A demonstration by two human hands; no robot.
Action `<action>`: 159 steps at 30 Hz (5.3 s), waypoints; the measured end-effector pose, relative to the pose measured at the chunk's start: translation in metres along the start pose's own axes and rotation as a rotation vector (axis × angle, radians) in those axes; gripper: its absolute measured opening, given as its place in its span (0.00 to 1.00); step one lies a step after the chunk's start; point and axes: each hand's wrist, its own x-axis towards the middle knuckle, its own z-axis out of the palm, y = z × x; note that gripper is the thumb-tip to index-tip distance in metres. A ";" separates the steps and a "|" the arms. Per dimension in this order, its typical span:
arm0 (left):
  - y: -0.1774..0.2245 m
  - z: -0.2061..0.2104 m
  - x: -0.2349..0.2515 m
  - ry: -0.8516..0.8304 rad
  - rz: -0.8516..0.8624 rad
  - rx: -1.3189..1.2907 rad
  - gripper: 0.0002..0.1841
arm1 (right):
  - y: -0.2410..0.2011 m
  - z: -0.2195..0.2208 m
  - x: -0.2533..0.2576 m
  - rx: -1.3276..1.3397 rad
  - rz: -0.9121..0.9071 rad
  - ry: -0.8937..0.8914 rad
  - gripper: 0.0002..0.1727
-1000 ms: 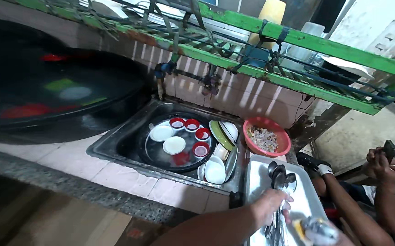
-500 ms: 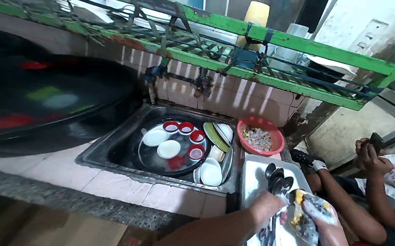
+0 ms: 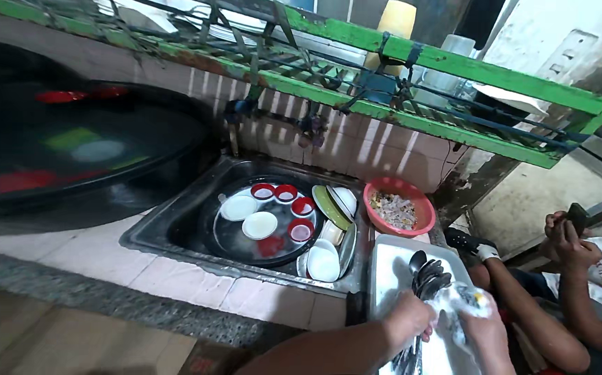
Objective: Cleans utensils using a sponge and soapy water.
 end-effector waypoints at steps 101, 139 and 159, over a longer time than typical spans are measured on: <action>0.009 -0.009 -0.001 -0.029 0.107 -0.337 0.08 | -0.002 -0.015 0.006 0.373 0.215 -0.107 0.24; 0.005 -0.006 -0.001 -0.001 -0.005 -0.010 0.11 | 0.009 0.004 0.004 -0.017 -0.143 -0.007 0.32; 0.006 -0.002 -0.002 -0.089 0.018 -0.081 0.14 | -0.007 0.008 -0.003 0.647 0.237 0.054 0.20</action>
